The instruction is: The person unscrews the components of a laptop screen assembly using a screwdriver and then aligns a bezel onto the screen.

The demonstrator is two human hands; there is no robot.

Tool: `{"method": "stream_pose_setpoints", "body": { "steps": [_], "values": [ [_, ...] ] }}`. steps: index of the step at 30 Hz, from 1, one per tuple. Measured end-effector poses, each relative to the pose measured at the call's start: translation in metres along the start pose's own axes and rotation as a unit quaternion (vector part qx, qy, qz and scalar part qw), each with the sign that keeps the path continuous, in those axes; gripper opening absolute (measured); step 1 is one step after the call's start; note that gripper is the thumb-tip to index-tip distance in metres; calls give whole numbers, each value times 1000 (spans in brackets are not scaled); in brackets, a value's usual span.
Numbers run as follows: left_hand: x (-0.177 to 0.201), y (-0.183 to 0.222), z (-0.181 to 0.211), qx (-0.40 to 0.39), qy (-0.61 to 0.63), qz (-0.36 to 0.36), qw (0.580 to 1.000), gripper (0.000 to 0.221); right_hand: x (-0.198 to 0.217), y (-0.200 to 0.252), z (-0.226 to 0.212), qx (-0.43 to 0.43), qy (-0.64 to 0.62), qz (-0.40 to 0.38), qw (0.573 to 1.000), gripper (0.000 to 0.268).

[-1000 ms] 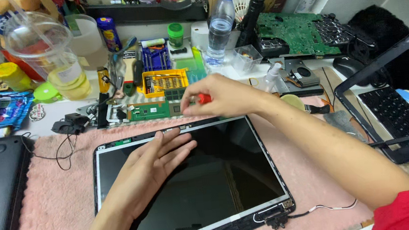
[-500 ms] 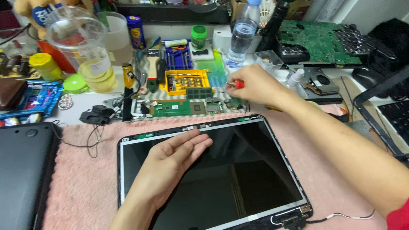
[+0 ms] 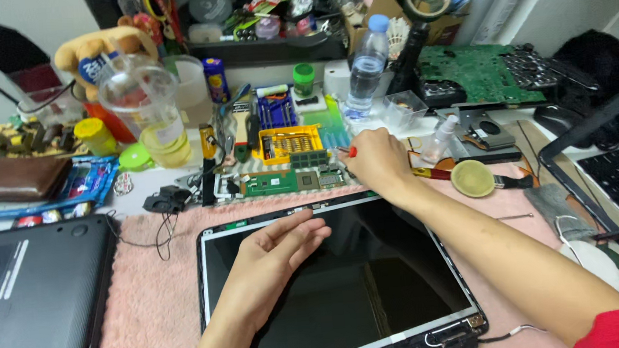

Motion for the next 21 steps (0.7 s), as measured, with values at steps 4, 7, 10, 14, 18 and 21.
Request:
{"method": "stream_pose_setpoints", "body": {
  "steps": [4, 7, 10, 14, 18, 21],
  "values": [
    [4, -3, -3, 2, 4, 9, 1000, 47, -5, -5, 2, -26, -22, 3, 999, 45],
    [12, -12, -11, -17, 5, -1, 1000, 45, -12, -13, 3, -54, -47, 8, 997, 35],
    [18, -16, -9, -44, 34, -4, 998, 44, -6, -7, 1, -85, -77, -6, 993, 19],
    [40, -23, -3, -59, -23, -3, 998, 43, -1, -1, 0, -103, -108, -26, 988, 32],
    [49, -29, 2, -89, -28, -15, 996, 43, 0, 4, 2, -122, -127, -34, 984, 36],
    [54, -37, -3, -106, -9, -23, 994, 42, -3, 2, 2, -109, -132, -26, 985, 25]
  ]
}}
Point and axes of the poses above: each hand's wrist, its own y-axis away from the middle knuckle, its own x-axis out of the back of the hand, z = x × y, the point moved 6 cm from there along -y, towards the middle knuckle, and after that the axes turned 14 degrees about -x, right-handed, at the moved point
